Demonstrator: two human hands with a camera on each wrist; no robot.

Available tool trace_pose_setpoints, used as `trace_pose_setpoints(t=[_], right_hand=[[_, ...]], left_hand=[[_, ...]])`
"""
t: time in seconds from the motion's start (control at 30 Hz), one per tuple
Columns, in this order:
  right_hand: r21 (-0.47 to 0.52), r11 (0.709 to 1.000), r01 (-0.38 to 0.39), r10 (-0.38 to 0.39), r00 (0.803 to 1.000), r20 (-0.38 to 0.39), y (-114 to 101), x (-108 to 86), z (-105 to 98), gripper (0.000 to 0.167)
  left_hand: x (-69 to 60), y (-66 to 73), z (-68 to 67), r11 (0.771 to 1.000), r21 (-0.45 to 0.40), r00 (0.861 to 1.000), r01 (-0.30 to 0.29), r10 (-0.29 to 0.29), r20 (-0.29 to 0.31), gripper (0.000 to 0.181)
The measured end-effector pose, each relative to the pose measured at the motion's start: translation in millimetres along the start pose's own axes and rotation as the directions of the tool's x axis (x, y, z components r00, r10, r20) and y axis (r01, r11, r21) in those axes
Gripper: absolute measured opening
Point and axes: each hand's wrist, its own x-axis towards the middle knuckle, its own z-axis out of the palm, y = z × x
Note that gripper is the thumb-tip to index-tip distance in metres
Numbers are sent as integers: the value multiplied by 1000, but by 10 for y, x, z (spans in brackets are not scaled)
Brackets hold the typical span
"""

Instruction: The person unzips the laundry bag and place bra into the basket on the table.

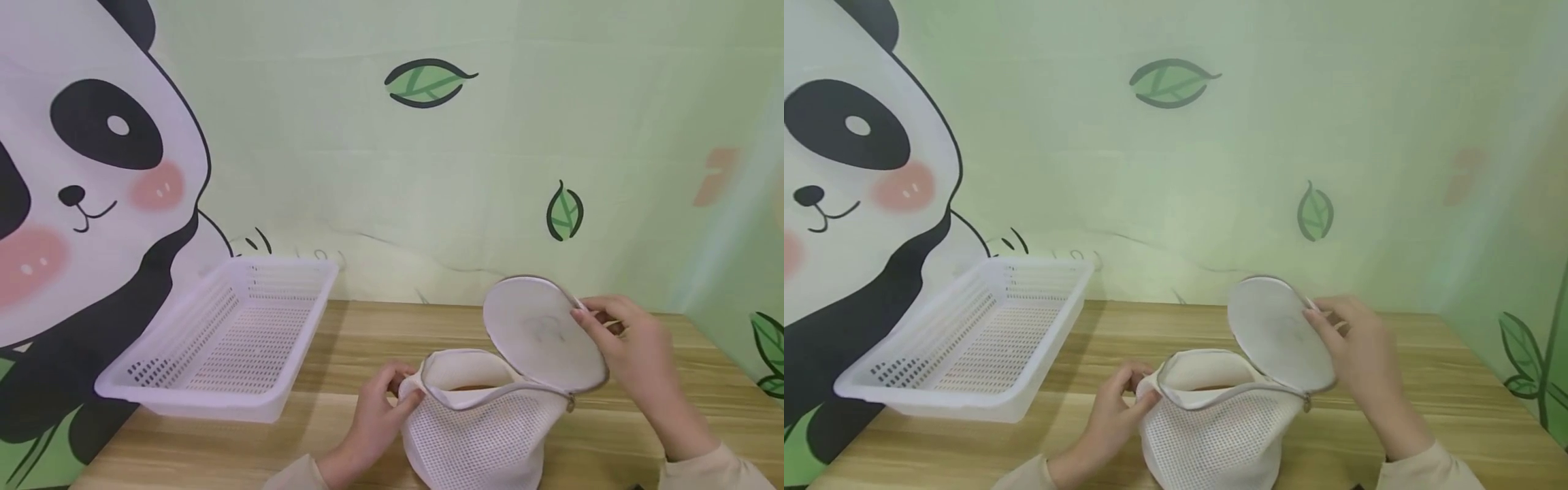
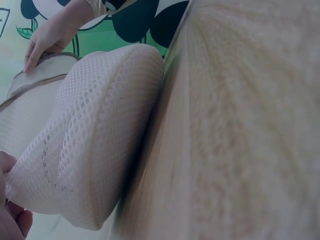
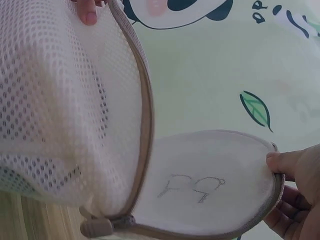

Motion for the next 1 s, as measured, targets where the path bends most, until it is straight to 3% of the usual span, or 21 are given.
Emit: trace_pose_setpoints(t=[0.17,0.4,0.83,1.0], right_hand=[[-7,997,-76,77,996,37,132,0,-43,18],[-28,992,-125,127,983,129,276,14,-82,26],[16,994,-104,97,966,240,540,-43,-115,24],[1,989,-148,142,947,287,621,-73,-120,27]], left_hand=[[1,-32,1,1000,27,1000,10,-10,12,24],[5,-42,-3,999,38,1000,17,-18,22,24],[8,-47,6,998,51,999,30,-32,41,23],[-1,-55,-5,999,41,999,31,-32,36,23]])
